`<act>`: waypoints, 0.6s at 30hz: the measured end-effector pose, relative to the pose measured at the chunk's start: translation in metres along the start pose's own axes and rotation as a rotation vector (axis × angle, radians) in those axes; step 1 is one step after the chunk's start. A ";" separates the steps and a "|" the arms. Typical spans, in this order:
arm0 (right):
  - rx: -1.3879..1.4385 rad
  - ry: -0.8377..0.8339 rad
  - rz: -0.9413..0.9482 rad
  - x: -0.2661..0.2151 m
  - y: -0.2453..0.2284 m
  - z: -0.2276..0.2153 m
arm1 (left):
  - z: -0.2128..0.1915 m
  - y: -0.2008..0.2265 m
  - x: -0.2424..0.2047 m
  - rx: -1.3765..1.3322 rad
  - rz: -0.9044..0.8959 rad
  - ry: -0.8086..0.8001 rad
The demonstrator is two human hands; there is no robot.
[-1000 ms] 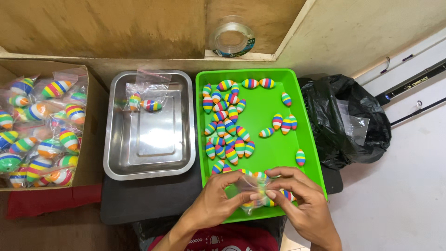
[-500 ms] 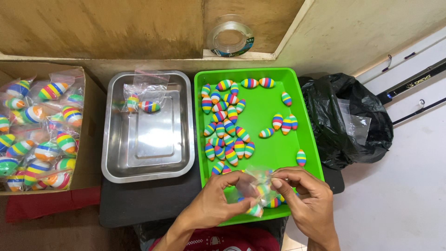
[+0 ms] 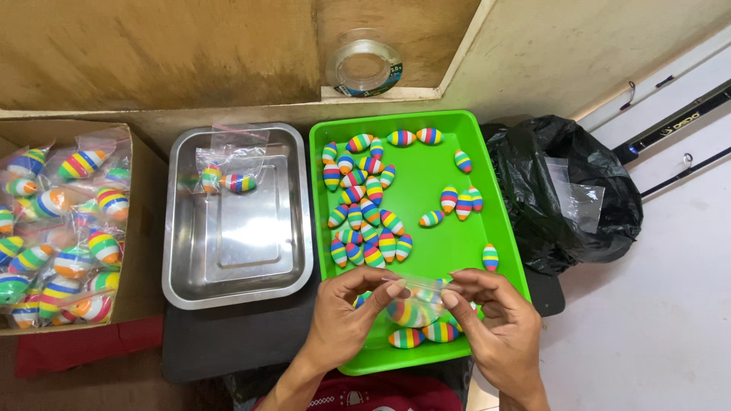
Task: The person picks up colorful fishing floats from a green tray and places them individually into small plastic bags, then places the bags into a metal tray or a cardboard box.
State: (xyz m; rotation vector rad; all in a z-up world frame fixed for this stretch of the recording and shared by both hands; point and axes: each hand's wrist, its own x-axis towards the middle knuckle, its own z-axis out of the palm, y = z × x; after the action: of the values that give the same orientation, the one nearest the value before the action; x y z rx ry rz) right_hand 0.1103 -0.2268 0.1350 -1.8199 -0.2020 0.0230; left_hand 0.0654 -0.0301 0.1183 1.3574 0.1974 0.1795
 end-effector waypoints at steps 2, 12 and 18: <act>0.011 0.027 -0.025 -0.001 0.007 0.000 | 0.000 0.000 0.000 0.042 0.039 0.000; -0.201 -0.257 -0.247 0.012 -0.025 0.005 | 0.008 0.005 -0.005 0.180 0.271 -0.018; -0.257 -0.325 -0.389 0.018 -0.031 0.004 | 0.011 0.011 -0.011 0.238 0.295 -0.044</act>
State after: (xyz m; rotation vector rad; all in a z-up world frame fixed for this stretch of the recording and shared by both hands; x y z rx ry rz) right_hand 0.1238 -0.2133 0.1652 -1.9953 -0.8179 0.0193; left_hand 0.0574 -0.0411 0.1321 1.6231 -0.0210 0.3826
